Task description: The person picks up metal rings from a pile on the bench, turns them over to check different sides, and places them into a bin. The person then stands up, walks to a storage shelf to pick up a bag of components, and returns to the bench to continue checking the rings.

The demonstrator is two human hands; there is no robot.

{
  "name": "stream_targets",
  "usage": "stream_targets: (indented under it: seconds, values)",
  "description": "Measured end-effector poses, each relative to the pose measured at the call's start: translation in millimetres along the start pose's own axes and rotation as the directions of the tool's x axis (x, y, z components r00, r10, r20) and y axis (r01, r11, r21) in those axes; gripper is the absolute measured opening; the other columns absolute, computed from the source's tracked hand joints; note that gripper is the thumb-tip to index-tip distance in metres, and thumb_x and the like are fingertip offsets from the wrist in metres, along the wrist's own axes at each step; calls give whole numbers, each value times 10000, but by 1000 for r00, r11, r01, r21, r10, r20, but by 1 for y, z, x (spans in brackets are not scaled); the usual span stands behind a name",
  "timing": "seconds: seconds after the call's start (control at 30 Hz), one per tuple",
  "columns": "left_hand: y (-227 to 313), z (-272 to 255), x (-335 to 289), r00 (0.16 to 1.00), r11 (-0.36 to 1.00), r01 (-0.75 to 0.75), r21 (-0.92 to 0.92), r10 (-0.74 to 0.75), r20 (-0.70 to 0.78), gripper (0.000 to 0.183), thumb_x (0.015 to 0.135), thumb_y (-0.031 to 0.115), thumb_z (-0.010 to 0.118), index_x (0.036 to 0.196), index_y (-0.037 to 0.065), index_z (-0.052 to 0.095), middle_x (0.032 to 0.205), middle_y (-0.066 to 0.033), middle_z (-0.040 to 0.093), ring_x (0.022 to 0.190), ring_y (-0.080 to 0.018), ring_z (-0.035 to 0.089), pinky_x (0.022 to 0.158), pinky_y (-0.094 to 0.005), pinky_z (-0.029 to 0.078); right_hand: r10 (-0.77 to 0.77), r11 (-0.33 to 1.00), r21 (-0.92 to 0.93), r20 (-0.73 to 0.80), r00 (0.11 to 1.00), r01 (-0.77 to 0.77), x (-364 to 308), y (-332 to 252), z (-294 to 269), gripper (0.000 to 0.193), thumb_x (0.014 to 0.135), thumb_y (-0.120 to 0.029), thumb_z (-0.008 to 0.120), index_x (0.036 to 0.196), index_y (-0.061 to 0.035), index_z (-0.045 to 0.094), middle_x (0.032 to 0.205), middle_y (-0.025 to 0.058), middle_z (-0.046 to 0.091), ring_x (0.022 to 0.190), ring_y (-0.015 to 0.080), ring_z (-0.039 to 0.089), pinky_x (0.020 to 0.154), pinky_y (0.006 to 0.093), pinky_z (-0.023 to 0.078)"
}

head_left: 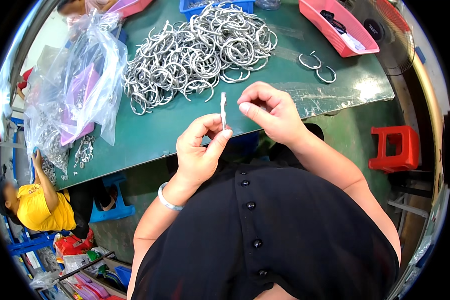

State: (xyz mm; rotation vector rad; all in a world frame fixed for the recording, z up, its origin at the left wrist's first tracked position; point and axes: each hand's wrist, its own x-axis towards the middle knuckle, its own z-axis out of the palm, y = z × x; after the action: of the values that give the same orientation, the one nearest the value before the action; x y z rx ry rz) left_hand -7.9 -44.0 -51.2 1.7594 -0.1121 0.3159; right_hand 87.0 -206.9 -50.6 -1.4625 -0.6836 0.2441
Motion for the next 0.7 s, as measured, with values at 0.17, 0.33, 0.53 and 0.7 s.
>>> stream_targets:
  seconds: [0.17,0.33,0.53,0.7]
  values:
    - [-2,2,1,998,998,-64,18,64,-16,245,771,-48,585,1005,-23,515,844,-45,586,746,-75,531,663,-190,434,3,998,64,62,998,-7,-1,-9,14,76,789,-64,574,810,5,598,763,8,535,663,57,493,581,216,406]
    - [2,1,1,995,991,-91,101,94,-26,237,755,-55,596,979,-21,528,821,-35,591,716,-72,529,638,-189,434,123,951,269,117,985,-151,2,-9,18,84,797,-66,569,816,13,588,762,3,568,669,49,508,581,198,410]
    - [5,1,0,975,945,-200,258,218,-43,207,727,-45,623,919,-14,553,764,-29,593,667,-79,526,613,-201,435,131,947,276,137,982,-165,2,-11,21,74,790,-63,568,803,8,581,753,9,579,664,41,513,578,189,415]
    - [7,1,0,972,950,-191,248,217,-85,213,673,-28,655,866,22,581,743,-65,597,639,-154,554,578,-251,458,125,946,282,136,983,-160,3,-12,22,75,784,-64,566,797,9,578,741,7,578,652,43,513,570,190,416]
